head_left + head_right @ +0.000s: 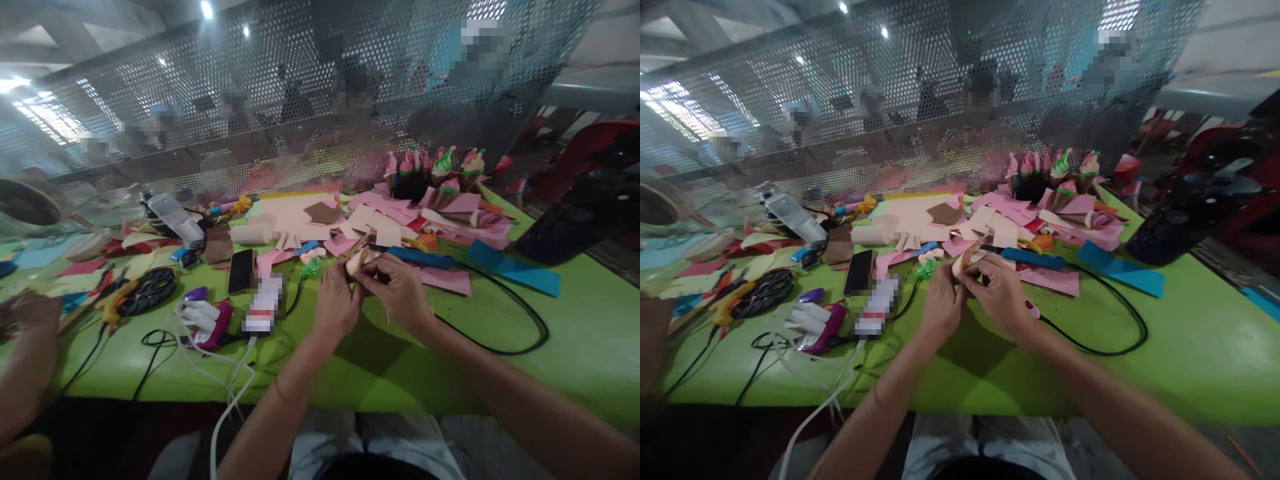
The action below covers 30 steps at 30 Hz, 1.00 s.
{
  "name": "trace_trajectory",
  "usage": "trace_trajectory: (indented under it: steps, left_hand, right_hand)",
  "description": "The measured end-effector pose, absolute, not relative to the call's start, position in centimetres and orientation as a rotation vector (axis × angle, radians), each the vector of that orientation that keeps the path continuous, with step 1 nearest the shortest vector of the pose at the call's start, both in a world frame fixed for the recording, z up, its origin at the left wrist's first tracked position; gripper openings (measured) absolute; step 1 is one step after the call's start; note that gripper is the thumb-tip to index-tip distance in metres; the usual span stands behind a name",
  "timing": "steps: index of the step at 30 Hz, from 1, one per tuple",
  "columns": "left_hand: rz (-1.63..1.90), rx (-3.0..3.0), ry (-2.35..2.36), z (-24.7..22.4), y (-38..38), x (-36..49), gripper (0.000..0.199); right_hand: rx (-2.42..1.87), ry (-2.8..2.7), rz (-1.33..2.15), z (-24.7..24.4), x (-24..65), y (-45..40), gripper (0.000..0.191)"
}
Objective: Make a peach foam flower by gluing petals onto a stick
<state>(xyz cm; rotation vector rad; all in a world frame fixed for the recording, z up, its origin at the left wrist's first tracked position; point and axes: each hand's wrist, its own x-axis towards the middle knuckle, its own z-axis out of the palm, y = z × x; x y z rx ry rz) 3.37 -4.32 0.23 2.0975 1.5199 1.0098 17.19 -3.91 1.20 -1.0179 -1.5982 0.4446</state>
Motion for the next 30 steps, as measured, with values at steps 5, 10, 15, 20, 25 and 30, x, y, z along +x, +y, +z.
trace_trajectory:
  steps: [5,10,15,20,25,30]
  left_hand:
    - [1.016,2.077,1.496,0.36,-4.34,3.38,0.046]
    - [1.037,2.048,1.477,0.22,-4.23,3.29,0.054]
    - [1.084,2.045,1.402,0.2,-4.2,3.0,0.055]
    - [1.129,2.035,1.39,0.54,-3.93,2.9,0.046]
    - [1.123,2.081,1.371,0.66,-3.62,2.92,0.044]
    - [1.103,2.154,1.394,0.59,-3.63,2.91,0.041]
  right_hand:
    - [-1.017,-1.605,0.455,1.26,17.19,-3.97,0.012]
    - [-1.029,-1.61,0.455,1.28,17.3,-3.9,0.012]
    - [-1.045,-1.565,0.476,1.63,17.7,-3.57,0.012]
    - [-1.064,-1.529,0.49,1.92,18.02,-3.41,0.014]
    - [-1.062,-1.491,0.505,2.09,17.87,-3.65,0.016]
    - [-1.071,-1.496,0.495,1.8,17.84,-3.49,0.018]
